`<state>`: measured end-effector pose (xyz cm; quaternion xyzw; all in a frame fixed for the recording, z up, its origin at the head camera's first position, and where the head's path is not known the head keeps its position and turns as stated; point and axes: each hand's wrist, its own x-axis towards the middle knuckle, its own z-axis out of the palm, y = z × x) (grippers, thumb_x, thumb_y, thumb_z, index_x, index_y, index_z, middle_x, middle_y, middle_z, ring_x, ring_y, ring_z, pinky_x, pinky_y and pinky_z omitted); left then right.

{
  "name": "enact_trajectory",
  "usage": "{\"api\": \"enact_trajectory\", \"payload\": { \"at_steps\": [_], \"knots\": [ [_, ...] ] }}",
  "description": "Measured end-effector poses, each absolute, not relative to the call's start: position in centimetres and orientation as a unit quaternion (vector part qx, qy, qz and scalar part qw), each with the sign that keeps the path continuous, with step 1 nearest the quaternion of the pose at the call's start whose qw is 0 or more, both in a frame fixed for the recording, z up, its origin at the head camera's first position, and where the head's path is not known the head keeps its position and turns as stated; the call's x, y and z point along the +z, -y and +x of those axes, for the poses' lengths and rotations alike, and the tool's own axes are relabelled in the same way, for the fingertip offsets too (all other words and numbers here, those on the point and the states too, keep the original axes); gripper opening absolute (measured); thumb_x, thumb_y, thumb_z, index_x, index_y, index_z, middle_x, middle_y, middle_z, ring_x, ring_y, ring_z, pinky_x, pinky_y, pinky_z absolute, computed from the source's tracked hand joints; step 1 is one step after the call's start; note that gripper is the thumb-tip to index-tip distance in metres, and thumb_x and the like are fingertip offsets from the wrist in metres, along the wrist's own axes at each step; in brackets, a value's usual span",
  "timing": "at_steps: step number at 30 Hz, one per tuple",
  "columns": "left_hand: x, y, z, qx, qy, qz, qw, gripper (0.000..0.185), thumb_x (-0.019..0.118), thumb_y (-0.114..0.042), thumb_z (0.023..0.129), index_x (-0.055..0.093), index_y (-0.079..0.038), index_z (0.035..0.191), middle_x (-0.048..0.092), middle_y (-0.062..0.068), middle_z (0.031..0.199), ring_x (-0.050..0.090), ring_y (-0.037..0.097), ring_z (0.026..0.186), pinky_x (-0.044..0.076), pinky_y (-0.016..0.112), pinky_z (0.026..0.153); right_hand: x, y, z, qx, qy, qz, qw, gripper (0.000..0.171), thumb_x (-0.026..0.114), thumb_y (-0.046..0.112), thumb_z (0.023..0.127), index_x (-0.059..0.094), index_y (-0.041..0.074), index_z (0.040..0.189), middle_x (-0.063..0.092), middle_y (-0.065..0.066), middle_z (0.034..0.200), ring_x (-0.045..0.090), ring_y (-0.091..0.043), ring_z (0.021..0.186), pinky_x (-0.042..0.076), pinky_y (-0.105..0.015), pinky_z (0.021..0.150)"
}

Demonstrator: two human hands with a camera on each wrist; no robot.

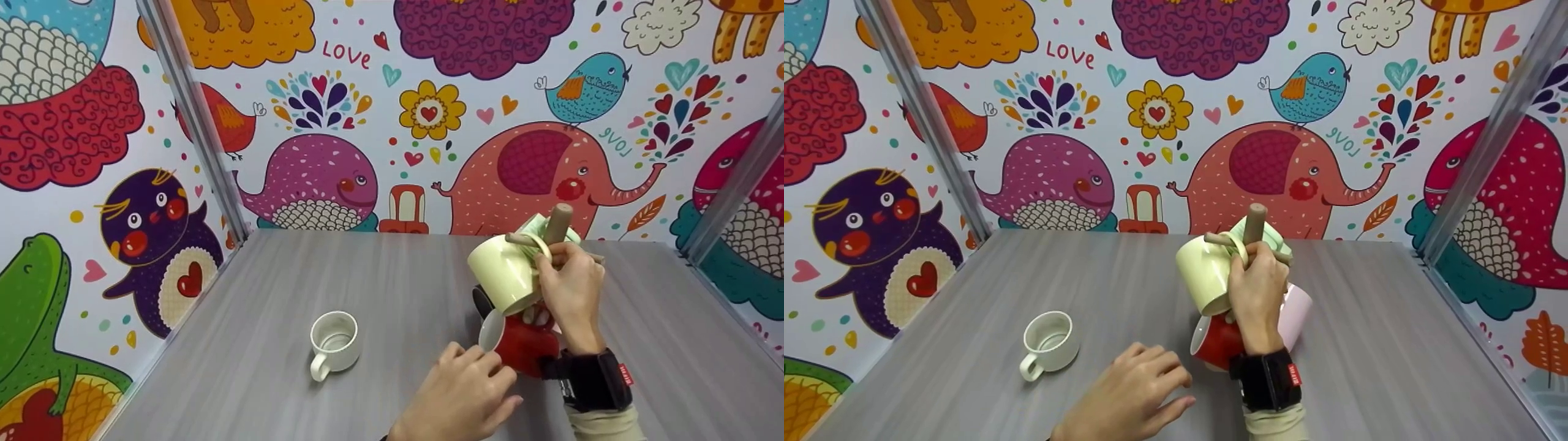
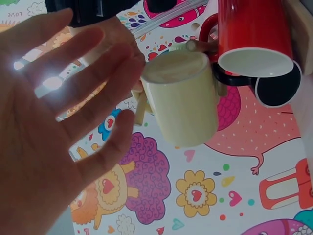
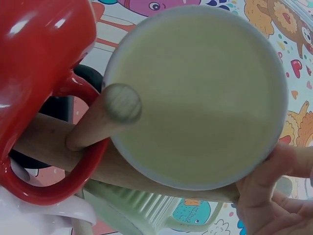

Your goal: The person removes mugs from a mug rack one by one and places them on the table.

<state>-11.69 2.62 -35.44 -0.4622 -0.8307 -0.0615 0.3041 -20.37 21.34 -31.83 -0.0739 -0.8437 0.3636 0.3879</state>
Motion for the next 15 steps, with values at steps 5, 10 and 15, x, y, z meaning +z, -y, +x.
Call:
{"api": "enact_trajectory", "payload": {
  "at_steps": [5,10,15],
  "knots": [
    [-35.46,-2.67,-11.69,-0.058,0.825,-0.461,0.322,0.017,0.059,-0.039,0.084,0.060,-0.023,0.079,0.054,-0.009,0.076,0.052,0.007,0.069,0.034,0.021,0.058,-31.65,-21.23,-20.35,0.359,0.844,-0.074,0.391,0.010,0.062,0.005,0.079,0.065,-0.002,0.084,0.065,-0.010,0.066,0.058,-0.019,0.054,0.037,-0.025,0.054],
    [-35.41,-2.63,-11.70,-0.057,0.828,-0.460,0.316,0.017,0.058,-0.039,0.085,0.060,-0.023,0.079,0.055,-0.009,0.077,0.052,0.007,0.071,0.036,0.022,0.059,-31.63,-21.06,-20.32,0.368,0.840,-0.087,0.389,0.010,0.062,0.005,0.078,0.064,-0.003,0.085,0.065,-0.012,0.068,0.057,-0.019,0.056,0.038,-0.024,0.053],
    [-35.46,-2.47,-11.74,-0.062,0.826,-0.459,0.321,0.018,0.059,-0.039,0.084,0.060,-0.023,0.079,0.054,-0.009,0.076,0.052,0.007,0.070,0.035,0.022,0.059,-31.69,-20.71,-20.41,0.397,0.832,-0.096,0.376,0.011,0.062,0.006,0.080,0.061,-0.003,0.087,0.064,-0.013,0.069,0.053,-0.007,0.047,0.038,-0.015,0.043]
  ]
}}
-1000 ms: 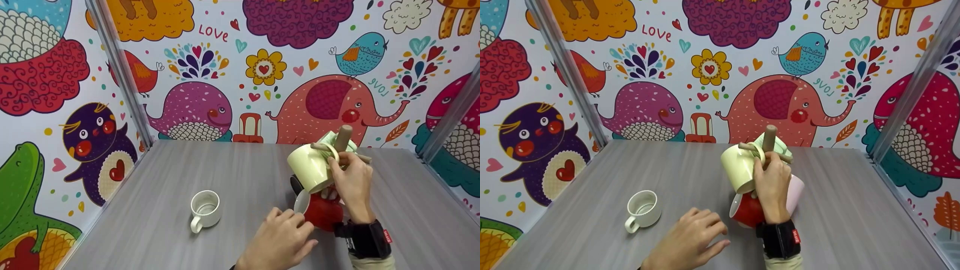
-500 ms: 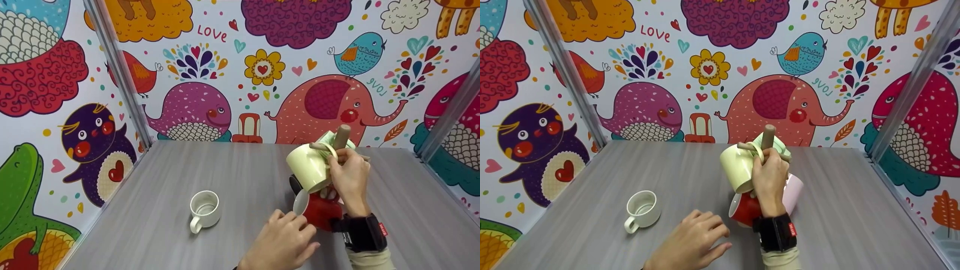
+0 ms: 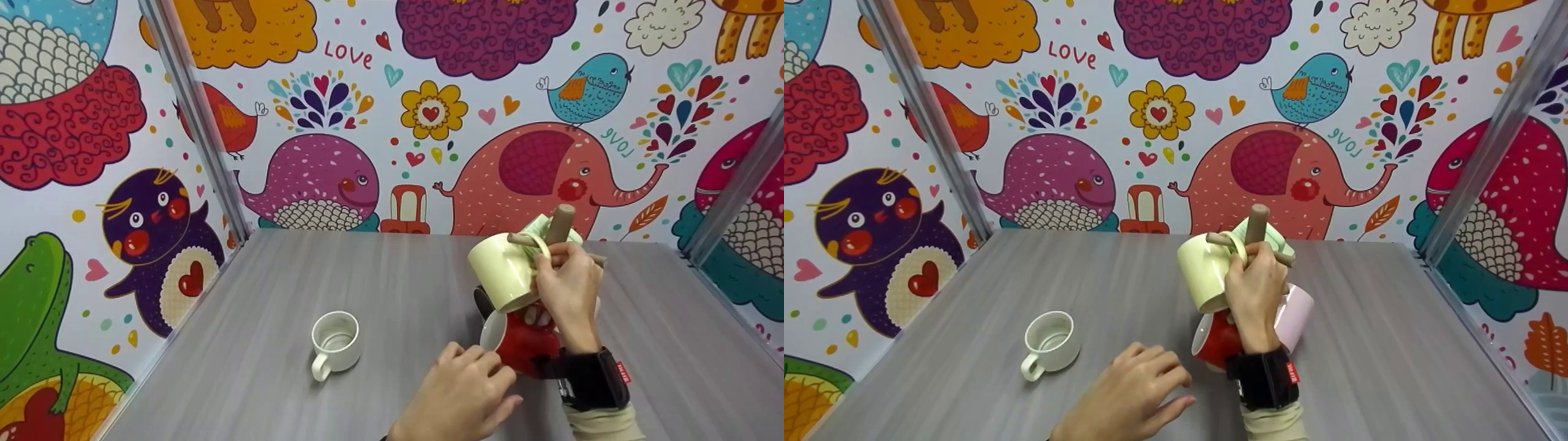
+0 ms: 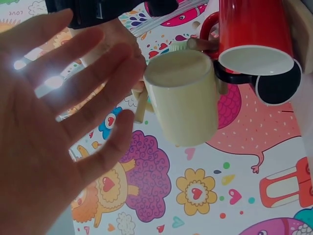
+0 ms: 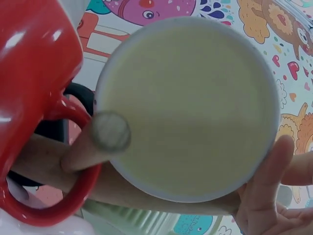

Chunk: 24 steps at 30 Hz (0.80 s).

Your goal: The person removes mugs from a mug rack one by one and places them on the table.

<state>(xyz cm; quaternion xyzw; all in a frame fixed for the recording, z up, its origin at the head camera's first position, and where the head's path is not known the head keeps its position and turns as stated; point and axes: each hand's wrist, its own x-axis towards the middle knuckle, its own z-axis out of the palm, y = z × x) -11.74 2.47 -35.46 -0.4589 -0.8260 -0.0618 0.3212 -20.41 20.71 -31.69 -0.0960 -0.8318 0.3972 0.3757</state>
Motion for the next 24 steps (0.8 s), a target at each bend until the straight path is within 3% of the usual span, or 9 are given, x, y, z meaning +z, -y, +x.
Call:
{"api": "enact_trajectory", "payload": {
  "at_steps": [5,9,13,16,24],
  "knots": [
    [-35.6,-2.4,-11.8,-0.062,0.823,-0.457,0.330,0.018,0.059,-0.040,0.084,0.060,-0.023,0.078,0.054,-0.009,0.076,0.052,0.007,0.071,0.035,0.022,0.059,-32.0,-20.5,-20.7,0.432,0.818,-0.088,0.368,0.011,0.061,0.001,0.081,0.059,-0.005,0.090,0.062,-0.015,0.070,0.050,-0.001,0.040,0.041,-0.016,0.038],
    [-35.7,-2.3,-11.8,-0.062,0.825,-0.455,0.331,0.018,0.059,-0.040,0.084,0.060,-0.023,0.079,0.055,-0.009,0.077,0.053,0.007,0.073,0.036,0.023,0.060,-32.3,-20.4,-20.8,0.459,0.807,-0.077,0.364,0.011,0.061,-0.001,0.080,0.057,-0.006,0.090,0.061,-0.017,0.070,0.054,-0.007,0.040,0.044,-0.021,0.037],
    [-35.8,-2.2,-11.9,-0.064,0.825,-0.455,0.329,0.018,0.059,-0.039,0.084,0.060,-0.023,0.078,0.054,-0.009,0.076,0.052,0.007,0.071,0.035,0.022,0.059,-32.9,-20.5,-21.1,0.529,0.770,-0.057,0.351,0.013,0.061,-0.001,0.081,0.053,-0.004,0.090,0.059,-0.015,0.067,0.057,-0.017,0.040,0.043,-0.042,0.035],
    [-35.8,-2.2,-11.9,-0.062,0.822,-0.454,0.338,0.018,0.059,-0.039,0.084,0.059,-0.023,0.077,0.054,-0.009,0.075,0.052,0.008,0.070,0.035,0.023,0.060,-33.5,-20.7,-21.5,0.564,0.747,-0.048,0.348,0.015,0.062,0.000,0.081,0.052,-0.004,0.091,0.059,-0.016,0.067,0.059,-0.022,0.042,0.043,-0.048,0.038],
    [-36.0,-2.2,-12.0,-0.050,0.817,-0.449,0.357,0.018,0.057,-0.040,0.083,0.059,-0.023,0.077,0.053,-0.009,0.075,0.051,0.008,0.070,0.037,0.024,0.062,-40.4,-24.1,-27.2,0.604,0.703,-0.004,0.375,0.028,0.069,0.020,0.081,0.054,0.004,0.099,0.062,-0.016,0.075,0.060,-0.028,0.046,0.045,-0.038,0.036]
  ]
}}
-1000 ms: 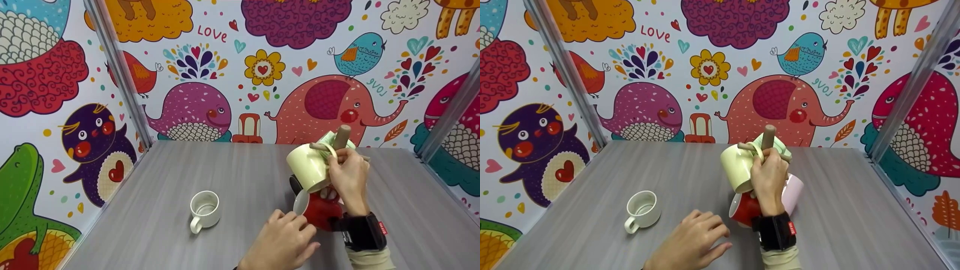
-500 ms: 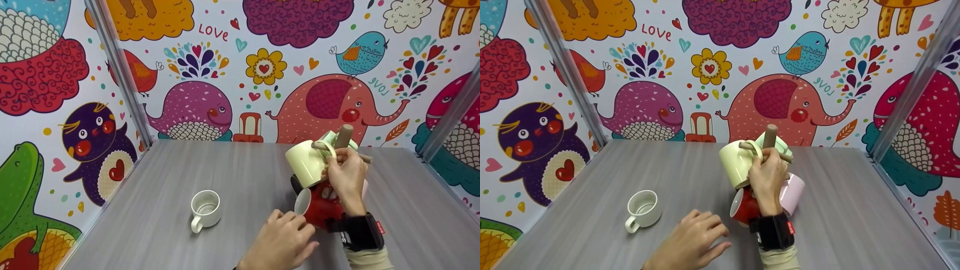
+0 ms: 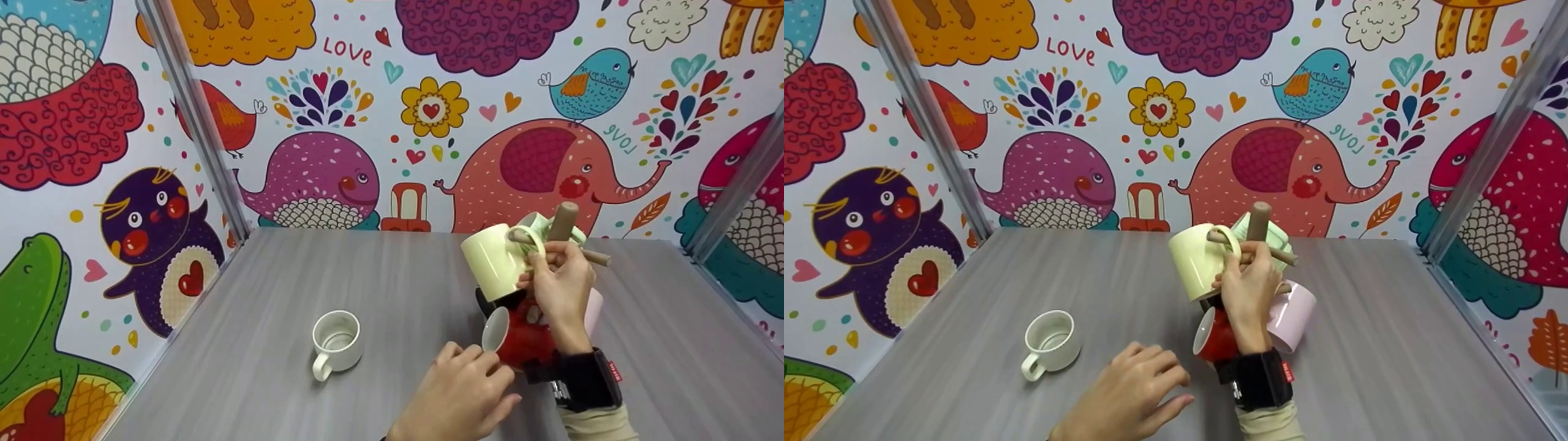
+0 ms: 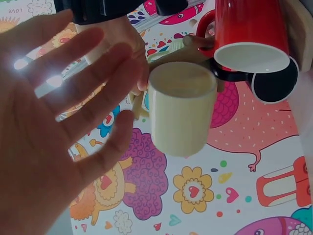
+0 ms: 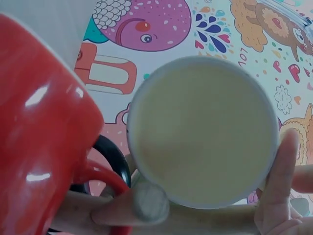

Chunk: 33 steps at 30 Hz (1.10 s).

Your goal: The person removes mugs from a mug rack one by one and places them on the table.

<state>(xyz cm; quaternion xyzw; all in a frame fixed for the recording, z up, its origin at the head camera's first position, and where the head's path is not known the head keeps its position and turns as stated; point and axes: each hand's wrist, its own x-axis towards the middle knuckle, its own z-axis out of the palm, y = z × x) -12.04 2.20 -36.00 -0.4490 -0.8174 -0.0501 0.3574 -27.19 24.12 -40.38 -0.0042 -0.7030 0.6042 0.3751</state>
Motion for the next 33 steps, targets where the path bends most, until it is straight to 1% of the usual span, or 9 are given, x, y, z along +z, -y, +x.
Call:
{"api": "enact_trajectory", "payload": {
  "at_steps": [2,7,12,16,21,25,27,30,33],
  "knots": [
    [-36.0,-2.2,-12.1,-0.047,0.815,-0.448,0.364,0.019,0.057,-0.040,0.083,0.058,-0.023,0.076,0.053,-0.009,0.075,0.051,0.009,0.070,0.037,0.024,0.062,-41.1,-24.4,-27.8,0.614,0.690,0.008,0.384,0.029,0.069,0.021,0.080,0.055,0.005,0.100,0.062,-0.017,0.076,0.060,-0.030,0.046,0.047,-0.037,0.038],
    [-36.1,-2.1,-12.2,-0.042,0.814,-0.446,0.371,0.019,0.057,-0.041,0.083,0.058,-0.023,0.076,0.053,-0.008,0.075,0.051,0.009,0.070,0.037,0.025,0.062,-40.5,-23.7,-27.3,0.641,0.666,0.029,0.382,0.029,0.070,0.020,0.079,0.056,0.004,0.099,0.061,-0.020,0.076,0.059,-0.030,0.046,0.047,-0.038,0.039],
    [-36.2,-2.1,-12.2,-0.043,0.817,-0.446,0.362,0.019,0.056,-0.041,0.084,0.059,-0.023,0.077,0.054,-0.008,0.076,0.052,0.009,0.070,0.037,0.025,0.062,-40.0,-23.1,-27.0,0.669,0.646,0.031,0.365,0.031,0.070,0.018,0.079,0.055,0.002,0.100,0.060,-0.024,0.077,0.059,-0.030,0.047,0.048,-0.038,0.042],
    [-36.2,-2.0,-12.3,-0.045,0.818,-0.446,0.361,0.019,0.056,-0.041,0.084,0.059,-0.023,0.077,0.054,-0.009,0.076,0.052,0.009,0.070,0.037,0.025,0.062,-39.7,-22.7,-26.8,0.692,0.631,0.049,0.348,0.033,0.070,0.017,0.079,0.053,0.001,0.102,0.059,-0.024,0.077,0.060,-0.029,0.048,0.049,-0.038,0.045],
    [-36.2,-1.9,-12.3,-0.044,0.818,-0.441,0.367,0.019,0.057,-0.041,0.083,0.059,-0.023,0.077,0.054,-0.009,0.077,0.052,0.008,0.070,0.038,0.025,0.062,-37.3,-21.2,-24.4,0.722,0.614,0.083,0.309,0.026,0.065,0.006,0.083,0.049,-0.005,0.101,0.059,-0.019,0.073,0.060,-0.022,0.048,0.050,-0.036,0.046],
    [-36.2,-1.9,-12.3,-0.048,0.820,-0.441,0.361,0.019,0.058,-0.041,0.082,0.059,-0.023,0.077,0.054,-0.009,0.077,0.052,0.008,0.070,0.038,0.024,0.061,-34.5,-19.4,-21.8,0.736,0.618,0.081,0.265,0.018,0.056,-0.003,0.086,0.044,-0.009,0.099,0.059,-0.014,0.070,0.061,-0.017,0.049,0.051,-0.033,0.049],
    [-36.2,-1.8,-12.3,-0.051,0.822,-0.442,0.354,0.019,0.058,-0.041,0.083,0.059,-0.023,0.077,0.054,-0.009,0.077,0.052,0.008,0.070,0.038,0.024,0.061,-33.9,-19.1,-21.2,0.751,0.610,0.081,0.240,0.017,0.054,-0.006,0.086,0.043,-0.011,0.098,0.059,-0.013,0.070,0.061,-0.017,0.049,0.051,-0.033,0.050],
    [-36.2,-1.7,-12.3,-0.053,0.826,-0.442,0.345,0.020,0.058,-0.042,0.083,0.059,-0.023,0.077,0.055,-0.009,0.078,0.052,0.007,0.071,0.038,0.024,0.062,-33.5,-19.0,-20.7,0.773,0.596,0.083,0.202,0.015,0.052,-0.010,0.086,0.042,-0.010,0.096,0.058,-0.013,0.069,0.060,-0.018,0.051,0.052,-0.032,0.052],
    [-36.3,-1.7,-12.4,-0.053,0.828,-0.439,0.344,0.020,0.058,-0.042,0.083,0.059,-0.023,0.077,0.055,-0.009,0.078,0.052,0.008,0.071,0.038,0.024,0.063,-33.6,-19.2,-20.5,0.788,0.582,0.097,0.174,0.012,0.050,-0.013,0.085,0.043,-0.006,0.091,0.055,-0.014,0.069,0.060,-0.018,0.052,0.052,-0.034,0.052]
  ]
}}
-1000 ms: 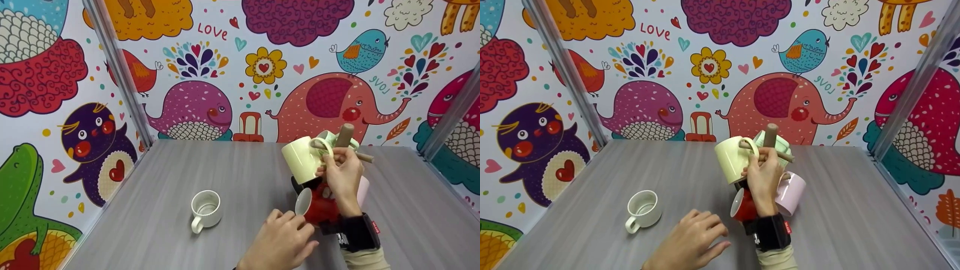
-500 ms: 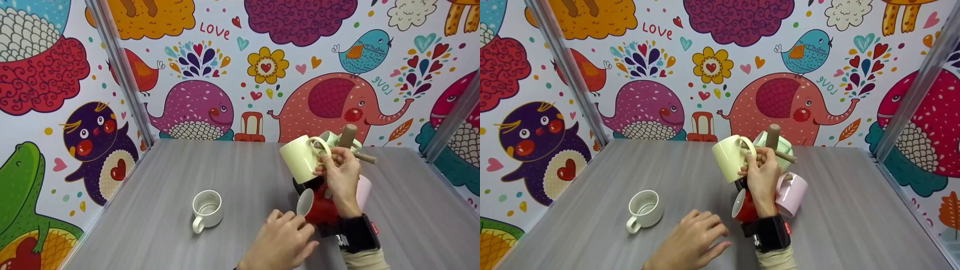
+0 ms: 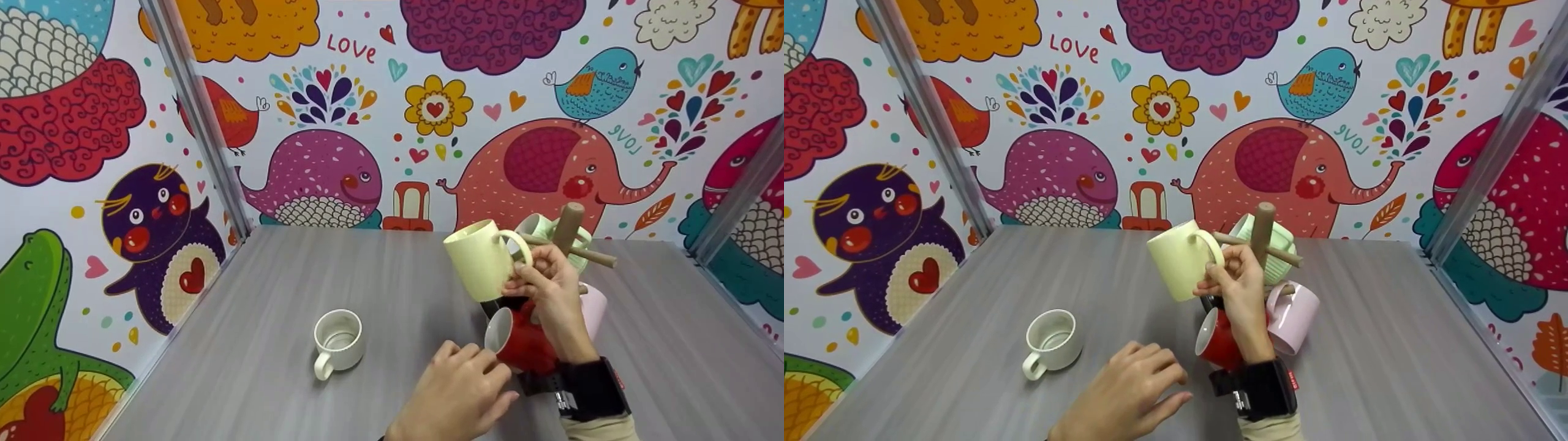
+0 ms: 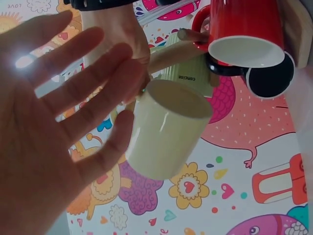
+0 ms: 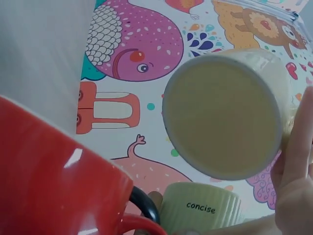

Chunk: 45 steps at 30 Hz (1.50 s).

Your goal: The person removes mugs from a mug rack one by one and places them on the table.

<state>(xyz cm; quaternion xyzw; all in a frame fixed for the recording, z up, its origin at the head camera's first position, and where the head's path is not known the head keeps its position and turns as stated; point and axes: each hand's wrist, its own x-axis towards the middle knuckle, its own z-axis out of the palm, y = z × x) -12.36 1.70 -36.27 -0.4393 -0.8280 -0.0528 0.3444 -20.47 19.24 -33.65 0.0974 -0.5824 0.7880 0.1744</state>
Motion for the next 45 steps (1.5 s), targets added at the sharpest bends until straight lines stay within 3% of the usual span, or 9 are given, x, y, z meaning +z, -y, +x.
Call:
{"api": "enact_trajectory", "payload": {
  "at_steps": [9,14,18,32,37,45],
  "knots": [
    [-36.5,-1.7,-12.1,-0.054,0.833,-0.438,0.334,0.020,0.057,-0.041,0.085,0.060,-0.023,0.078,0.056,-0.009,0.078,0.052,0.008,0.072,0.038,0.024,0.064,-34.7,-19.8,-19.4,0.809,0.542,0.191,0.119,0.006,0.045,-0.006,0.088,0.048,-0.006,0.082,0.051,-0.012,0.066,0.060,-0.022,0.051,0.051,-0.034,0.049],
    [-36.8,-1.4,-12.1,-0.069,0.839,-0.431,0.323,0.019,0.059,-0.040,0.084,0.061,-0.022,0.078,0.056,-0.008,0.078,0.052,0.008,0.071,0.038,0.023,0.062,-35.2,-20.0,-18.8,0.828,0.492,0.257,0.079,0.027,0.034,0.002,0.096,0.049,-0.003,0.073,0.048,-0.009,0.067,0.060,-0.022,0.054,0.052,-0.033,0.050],
    [-37.1,-0.9,-12.0,-0.090,0.851,-0.422,0.300,0.018,0.060,-0.038,0.085,0.062,-0.021,0.079,0.054,-0.008,0.076,0.052,0.008,0.070,0.037,0.022,0.061,-35.8,-20.0,-18.2,0.846,0.442,0.293,0.049,0.042,0.024,0.011,0.100,0.042,-0.002,0.064,0.043,-0.011,0.065,0.059,-0.022,0.054,0.051,-0.032,0.051],
    [-36.8,-0.6,-12.0,-0.114,0.860,-0.412,0.279,0.017,0.059,-0.036,0.086,0.063,-0.021,0.079,0.056,-0.008,0.078,0.052,0.009,0.071,0.041,0.025,0.063,-36.8,-21.5,-16.4,0.854,0.399,0.311,0.121,0.047,0.013,0.008,0.099,0.031,-0.004,0.057,0.036,-0.013,0.060,0.054,-0.024,0.047,0.047,-0.029,0.042],
    [-36.6,-0.7,-12.4,-0.118,0.853,-0.411,0.298,0.017,0.059,-0.035,0.086,0.062,-0.021,0.079,0.058,-0.007,0.081,0.053,0.009,0.074,0.039,0.024,0.063,-37.0,-23.2,-16.1,0.860,0.372,0.324,0.134,0.047,0.010,0.009,0.098,0.029,-0.003,0.057,0.033,-0.012,0.058,0.041,-0.026,0.042,0.043,-0.027,0.039],
    [-36.1,-0.4,-12.9,-0.131,0.855,-0.398,0.306,0.015,0.059,-0.034,0.086,0.065,-0.020,0.085,0.057,-0.007,0.080,0.051,0.008,0.073,0.037,0.022,0.062,-38.1,-25.4,-15.1,0.878,0.348,0.303,0.133,0.050,0.009,0.015,0.099,0.029,-0.001,0.056,0.028,-0.011,0.058,0.027,-0.023,0.043,0.024,-0.029,0.033]
  ]
}}
